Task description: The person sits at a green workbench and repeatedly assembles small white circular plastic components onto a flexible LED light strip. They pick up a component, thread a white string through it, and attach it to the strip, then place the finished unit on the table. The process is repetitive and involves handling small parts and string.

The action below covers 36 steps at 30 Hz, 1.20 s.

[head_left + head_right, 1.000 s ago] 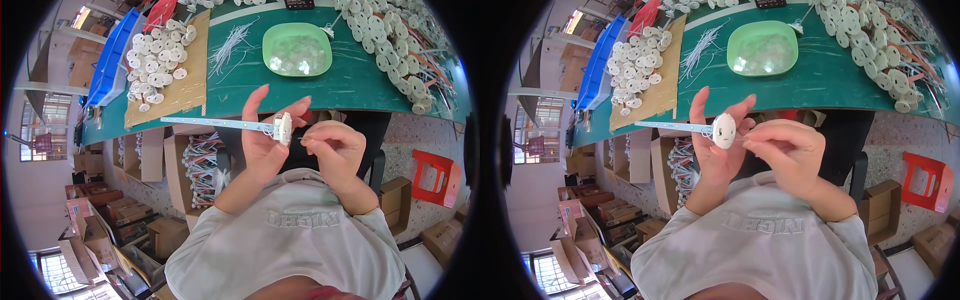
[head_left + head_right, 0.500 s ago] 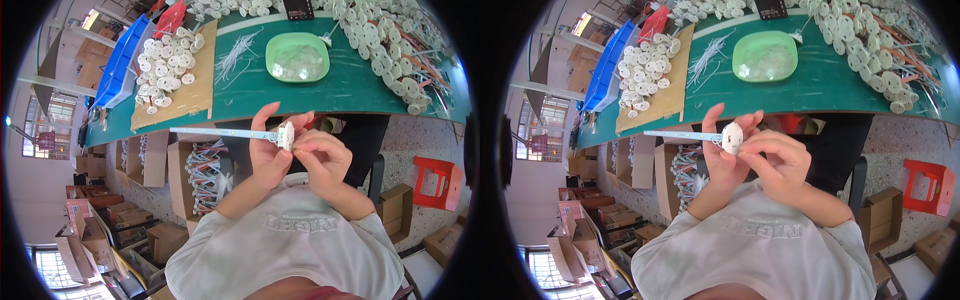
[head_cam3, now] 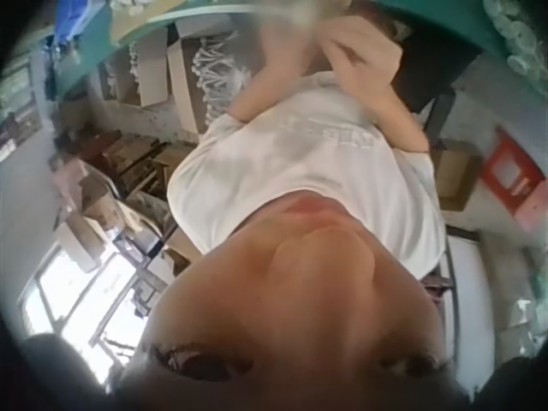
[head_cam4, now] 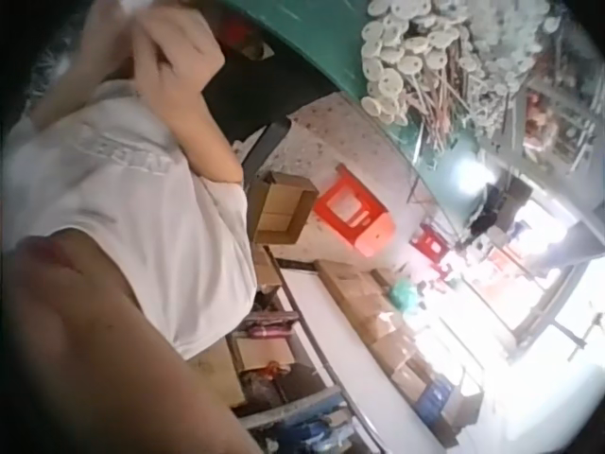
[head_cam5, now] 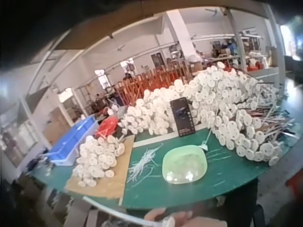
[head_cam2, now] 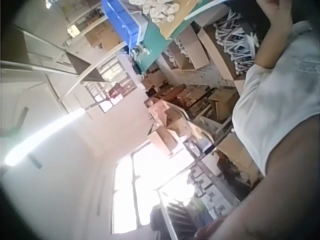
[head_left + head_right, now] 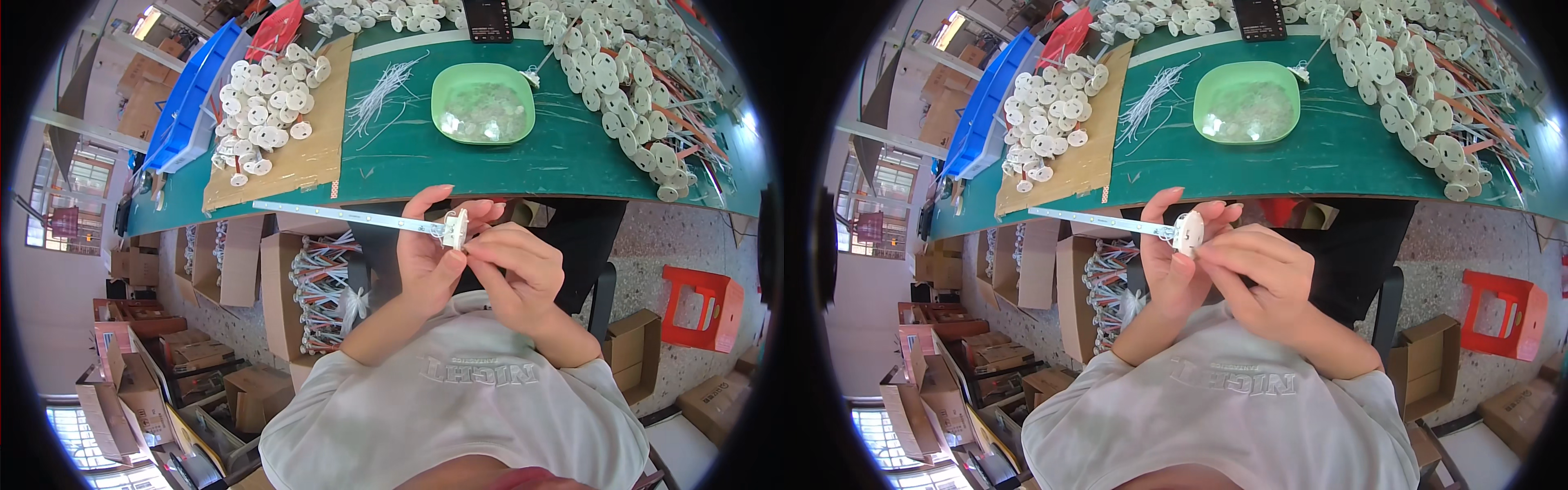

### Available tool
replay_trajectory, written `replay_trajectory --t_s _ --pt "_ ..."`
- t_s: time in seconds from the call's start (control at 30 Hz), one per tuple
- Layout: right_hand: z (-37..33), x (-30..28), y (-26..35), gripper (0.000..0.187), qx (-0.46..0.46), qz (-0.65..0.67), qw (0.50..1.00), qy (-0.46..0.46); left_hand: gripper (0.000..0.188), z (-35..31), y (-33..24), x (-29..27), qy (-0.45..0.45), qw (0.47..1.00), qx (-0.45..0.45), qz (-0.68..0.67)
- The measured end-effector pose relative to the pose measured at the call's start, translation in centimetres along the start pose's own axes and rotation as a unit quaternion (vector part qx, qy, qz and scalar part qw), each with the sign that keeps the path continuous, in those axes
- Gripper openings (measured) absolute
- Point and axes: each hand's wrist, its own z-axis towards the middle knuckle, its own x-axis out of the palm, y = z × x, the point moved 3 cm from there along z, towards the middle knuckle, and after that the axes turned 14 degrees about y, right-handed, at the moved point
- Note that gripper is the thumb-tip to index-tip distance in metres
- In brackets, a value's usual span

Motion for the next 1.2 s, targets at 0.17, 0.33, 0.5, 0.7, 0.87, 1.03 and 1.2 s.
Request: replay_trajectory --t_s 0.17,0.33,0.5,0.7,0.87,1.03,1.2 --pt "1.3 -1.5 0.1 0.014 -0.033 0.046 0.994 0.096 0.075 -0.5 -0.7 -0.4 0.064 0.998 -0.01 0.019" --pt "1.6 -1.8 0.5 0.014 -0.009 0.072 0.99 0.12 0.074 -0.7 -0.9 -0.5 0.099 0.993 0.001 0.06" --pt "0.6 -0.7 0.6 0.016 -0.018 0.019 0.999 0.045 0.073 -0.9 -0.6 -0.1 0.066 0.998 0.007 0.025" --pt "0.2 0.2 1.1 0.02 -0.074 -0.087 0.993 -0.003 0.068 -1.3 0.3 0.2 0.064 0.995 0.054 0.047" --pt "-0.1 0.5 1.2 0.021 -0.092 -0.132 0.987 -0.015 0.067 -1.7 0.3 0.8 0.056 0.997 0.039 0.028" --pt "-0.4 0.7 1.1 0.022 -0.096 -0.151 0.984 -0.016 0.059 -1.9 0.8 1.0 0.04 0.997 0.06 -0.029" --pt "0.1 -0.2 1.1 0.023 -0.1 -0.12 0.987 0.03 0.057 -1.6 0.0 0.5 0.08 0.995 0.056 0.004"
